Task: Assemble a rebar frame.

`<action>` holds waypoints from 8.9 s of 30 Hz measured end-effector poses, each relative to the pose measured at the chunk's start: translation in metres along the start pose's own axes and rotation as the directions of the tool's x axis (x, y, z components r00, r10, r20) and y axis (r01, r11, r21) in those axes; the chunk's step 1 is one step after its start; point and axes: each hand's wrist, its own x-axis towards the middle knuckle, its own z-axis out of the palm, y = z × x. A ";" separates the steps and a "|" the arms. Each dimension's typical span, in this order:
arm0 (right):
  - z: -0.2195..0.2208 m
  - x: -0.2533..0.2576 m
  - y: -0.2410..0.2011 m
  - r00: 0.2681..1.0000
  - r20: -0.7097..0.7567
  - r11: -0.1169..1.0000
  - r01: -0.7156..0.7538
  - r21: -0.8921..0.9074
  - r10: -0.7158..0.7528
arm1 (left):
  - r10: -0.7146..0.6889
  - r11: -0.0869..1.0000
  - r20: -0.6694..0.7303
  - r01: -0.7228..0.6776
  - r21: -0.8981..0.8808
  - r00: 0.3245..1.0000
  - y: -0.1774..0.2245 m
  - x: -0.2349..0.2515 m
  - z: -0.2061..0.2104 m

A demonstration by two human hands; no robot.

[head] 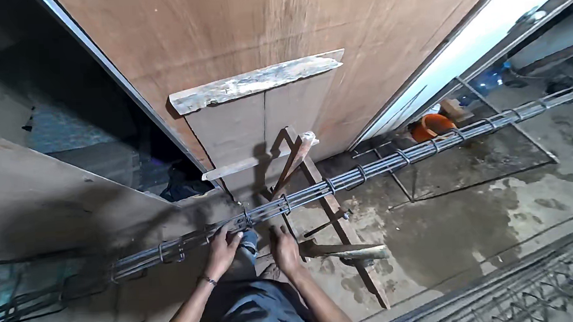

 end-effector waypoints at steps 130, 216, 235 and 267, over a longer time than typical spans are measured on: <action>0.011 0.306 -0.028 0.742 0.671 0.858 0.347 -0.379 -0.004 | -0.355 0.932 0.197 0.363 -0.002 0.914 -0.063 0.167 0.041; 0.016 0.273 -0.163 0.529 0.741 0.361 0.842 -0.400 -0.413 | -0.311 0.920 0.324 0.368 -0.133 0.893 -0.065 0.165 0.026; 0.017 0.250 -0.148 0.391 0.911 0.370 0.872 -0.321 -0.132 | -0.177 0.950 0.314 0.245 -0.192 0.933 -0.078 0.163 0.032; -0.024 0.090 0.143 0.527 -0.035 0.418 -0.630 0.655 0.849 | -0.201 0.978 -0.127 0.206 0.026 0.971 -0.037 0.140 0.054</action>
